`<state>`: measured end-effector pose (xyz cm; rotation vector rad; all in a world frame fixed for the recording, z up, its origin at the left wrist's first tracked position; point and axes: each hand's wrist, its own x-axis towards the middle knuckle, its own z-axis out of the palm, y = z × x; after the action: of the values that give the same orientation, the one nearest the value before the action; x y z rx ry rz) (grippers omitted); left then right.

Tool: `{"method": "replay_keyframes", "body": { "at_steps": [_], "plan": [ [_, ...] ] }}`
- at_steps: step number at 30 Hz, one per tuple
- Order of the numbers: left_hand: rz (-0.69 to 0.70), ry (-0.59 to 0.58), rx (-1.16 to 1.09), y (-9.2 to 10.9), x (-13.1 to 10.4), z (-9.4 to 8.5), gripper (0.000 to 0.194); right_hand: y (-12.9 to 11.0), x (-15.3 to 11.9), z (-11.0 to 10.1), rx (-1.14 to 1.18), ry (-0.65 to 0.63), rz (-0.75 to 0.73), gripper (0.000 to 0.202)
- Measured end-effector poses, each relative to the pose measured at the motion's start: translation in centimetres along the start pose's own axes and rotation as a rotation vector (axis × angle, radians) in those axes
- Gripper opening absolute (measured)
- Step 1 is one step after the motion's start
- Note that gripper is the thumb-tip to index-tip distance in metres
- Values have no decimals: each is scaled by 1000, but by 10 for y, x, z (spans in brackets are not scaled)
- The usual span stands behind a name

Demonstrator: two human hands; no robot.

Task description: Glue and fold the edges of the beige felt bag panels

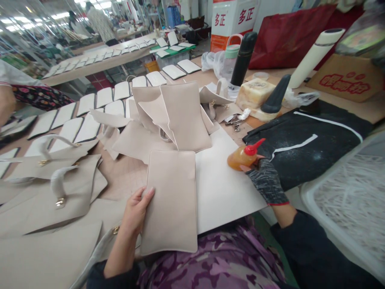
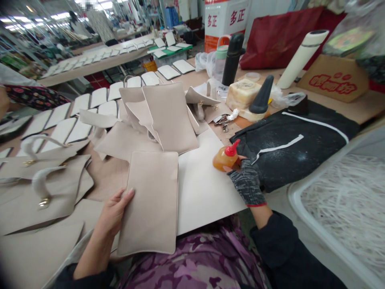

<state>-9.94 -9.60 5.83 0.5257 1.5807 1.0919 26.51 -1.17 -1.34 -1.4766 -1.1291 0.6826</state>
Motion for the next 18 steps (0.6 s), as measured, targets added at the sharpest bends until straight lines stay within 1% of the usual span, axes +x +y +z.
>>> {"method": "replay_keyframes", "body": {
  "at_steps": [2,4,5,6,7,8,9,10,11,13,15,16,18],
  "plan": [
    [21,1,-33,6,-6,1,43,-9,-15,-3,-188,106,-99,52],
    [44,16,-49,11,-11,5,45,-27,-35,1,-347,232,-231,45],
    [57,23,-52,12,-14,7,47,-37,-47,8,-371,235,-261,38],
    [69,30,-49,14,-16,9,48,-47,-58,17,-337,145,-231,31],
    [84,35,-40,15,-18,12,49,-56,-69,28,-254,-2,-181,28],
    [104,38,-22,15,-20,15,50,-65,-78,40,-156,-167,-118,31],
    [134,40,15,15,-22,18,49,-72,-86,51,-90,-293,-67,32],
    [180,49,83,14,-23,20,46,-80,-93,62,-56,-384,-50,31],
    [247,79,186,13,-25,22,42,-86,-99,71,-57,-433,-60,30],
    [423,187,463,10,-30,25,33,-97,-107,82,-110,-444,-149,28],
    [586,291,706,7,-34,25,28,-104,-110,86,-161,-410,-246,28],
    [635,312,774,5,-36,25,27,-105,-109,87,-172,-393,-263,28],
    [674,286,818,2,-38,25,27,-103,-102,87,-180,-367,-233,28]
  ]
}}
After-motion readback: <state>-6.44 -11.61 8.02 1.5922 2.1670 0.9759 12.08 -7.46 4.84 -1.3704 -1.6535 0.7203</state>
